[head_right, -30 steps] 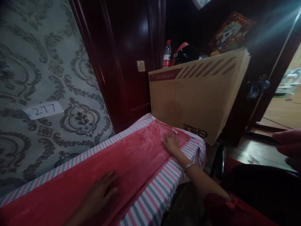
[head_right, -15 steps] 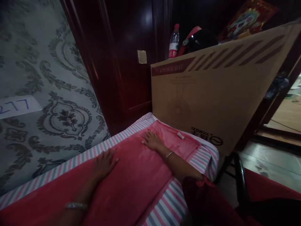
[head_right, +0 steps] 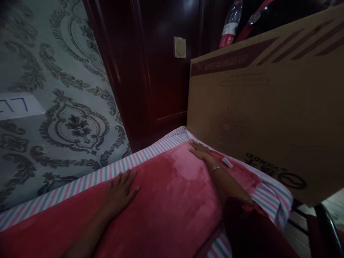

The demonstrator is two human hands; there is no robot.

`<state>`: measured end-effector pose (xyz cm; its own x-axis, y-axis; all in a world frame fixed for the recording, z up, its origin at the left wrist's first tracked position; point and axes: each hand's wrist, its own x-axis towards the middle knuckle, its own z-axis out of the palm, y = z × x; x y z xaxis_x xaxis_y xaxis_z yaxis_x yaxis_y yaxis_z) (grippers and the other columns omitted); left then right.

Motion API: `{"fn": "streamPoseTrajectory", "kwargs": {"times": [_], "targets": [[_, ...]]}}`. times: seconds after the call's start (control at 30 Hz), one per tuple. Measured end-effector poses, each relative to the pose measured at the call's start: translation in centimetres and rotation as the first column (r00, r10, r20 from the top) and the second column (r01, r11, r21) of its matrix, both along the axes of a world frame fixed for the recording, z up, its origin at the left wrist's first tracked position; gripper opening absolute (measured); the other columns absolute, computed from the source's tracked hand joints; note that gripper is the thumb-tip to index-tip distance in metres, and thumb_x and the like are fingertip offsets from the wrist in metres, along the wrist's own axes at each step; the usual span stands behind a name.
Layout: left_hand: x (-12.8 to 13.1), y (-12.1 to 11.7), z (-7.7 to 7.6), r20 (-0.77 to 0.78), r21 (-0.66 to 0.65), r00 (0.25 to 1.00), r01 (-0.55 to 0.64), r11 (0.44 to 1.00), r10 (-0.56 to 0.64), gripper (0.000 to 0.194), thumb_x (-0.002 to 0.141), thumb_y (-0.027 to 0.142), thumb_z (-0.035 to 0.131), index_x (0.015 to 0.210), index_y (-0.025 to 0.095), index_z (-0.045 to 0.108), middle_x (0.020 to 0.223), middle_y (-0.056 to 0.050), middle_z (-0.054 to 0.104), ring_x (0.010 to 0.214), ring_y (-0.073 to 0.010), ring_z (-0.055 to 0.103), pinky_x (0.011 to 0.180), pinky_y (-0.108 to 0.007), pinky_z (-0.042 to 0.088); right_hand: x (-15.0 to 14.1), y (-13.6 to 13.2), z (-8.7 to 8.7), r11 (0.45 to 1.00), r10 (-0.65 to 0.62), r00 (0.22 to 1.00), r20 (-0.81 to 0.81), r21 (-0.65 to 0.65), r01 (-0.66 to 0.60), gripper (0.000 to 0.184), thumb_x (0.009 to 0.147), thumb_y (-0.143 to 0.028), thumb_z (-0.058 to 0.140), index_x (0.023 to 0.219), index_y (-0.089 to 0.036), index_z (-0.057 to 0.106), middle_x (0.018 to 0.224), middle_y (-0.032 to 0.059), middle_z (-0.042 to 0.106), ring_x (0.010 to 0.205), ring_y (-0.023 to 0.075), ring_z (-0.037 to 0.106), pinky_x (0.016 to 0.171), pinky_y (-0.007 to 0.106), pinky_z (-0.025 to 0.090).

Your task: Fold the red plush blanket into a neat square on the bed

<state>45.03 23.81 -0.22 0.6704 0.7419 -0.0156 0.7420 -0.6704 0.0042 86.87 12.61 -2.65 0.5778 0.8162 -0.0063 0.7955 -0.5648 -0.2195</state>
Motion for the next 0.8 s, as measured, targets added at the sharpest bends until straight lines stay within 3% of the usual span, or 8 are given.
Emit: {"fn": "streamPoseTrajectory", "kwargs": {"times": [0.17, 0.43, 0.63, 0.8], "targets": [[-0.1, 0.0, 0.2, 0.041, -0.039, 0.999, 0.005, 0.999, -0.003, 0.072, 0.092, 0.063, 0.031, 0.155, 0.027, 0.028, 0.164, -0.010, 0.018, 0.149, -0.0389, 0.013, 0.115, -0.062, 0.014, 0.7, 0.2, -1.1, 0.994, -0.019, 1.000, 0.025, 0.109, 0.016, 0.065, 0.097, -0.060, 0.027, 0.154, -0.030, 0.032, 0.162, 0.0023, 0.024, 0.145, 0.0309, 0.030, 0.115, 0.051, 0.030], [0.0, 0.1, 0.2, 0.016, -0.046, 1.000, -0.004, 0.999, 0.005, 0.072, 0.093, 0.062, 0.031, 0.156, 0.028, 0.025, 0.165, -0.007, 0.014, 0.150, -0.0375, 0.009, 0.116, -0.061, 0.011, 0.4, 0.1, -0.8, 0.993, -0.067, 0.998, 0.002, 0.097, 0.066, 0.062, 0.098, -0.058, 0.028, 0.153, -0.031, 0.033, 0.161, 0.0006, 0.024, 0.142, 0.0336, 0.034, 0.112, 0.051, 0.032], [0.0, -0.1, 0.2, 0.015, -0.043, 1.000, -0.003, 0.999, 0.004, 0.071, 0.093, 0.061, 0.031, 0.156, 0.028, 0.025, 0.165, -0.007, 0.015, 0.150, -0.0372, 0.009, 0.116, -0.061, 0.011, 0.2, -0.1, -0.6, 0.982, -0.119, 0.992, 0.029, 0.148, 0.113, 0.058, 0.098, -0.051, 0.033, 0.150, -0.025, 0.042, 0.153, 0.0079, 0.042, 0.137, 0.0301, 0.042, 0.108, 0.043, 0.038], [-0.2, -0.2, 0.4, 0.019, -0.050, 1.000, 0.000, 0.999, 0.000, 0.071, 0.093, 0.061, 0.032, 0.155, 0.027, 0.026, 0.164, -0.008, 0.016, 0.150, -0.0372, 0.010, 0.116, -0.061, 0.011, 0.4, -0.8, 0.3, 0.947, -0.290, 0.957, 0.014, 0.150, 0.284, 0.054, 0.097, -0.041, 0.037, 0.140, -0.014, 0.054, 0.129, 0.0193, 0.063, 0.120, 0.0317, 0.059, 0.095, 0.041, 0.047]]}}
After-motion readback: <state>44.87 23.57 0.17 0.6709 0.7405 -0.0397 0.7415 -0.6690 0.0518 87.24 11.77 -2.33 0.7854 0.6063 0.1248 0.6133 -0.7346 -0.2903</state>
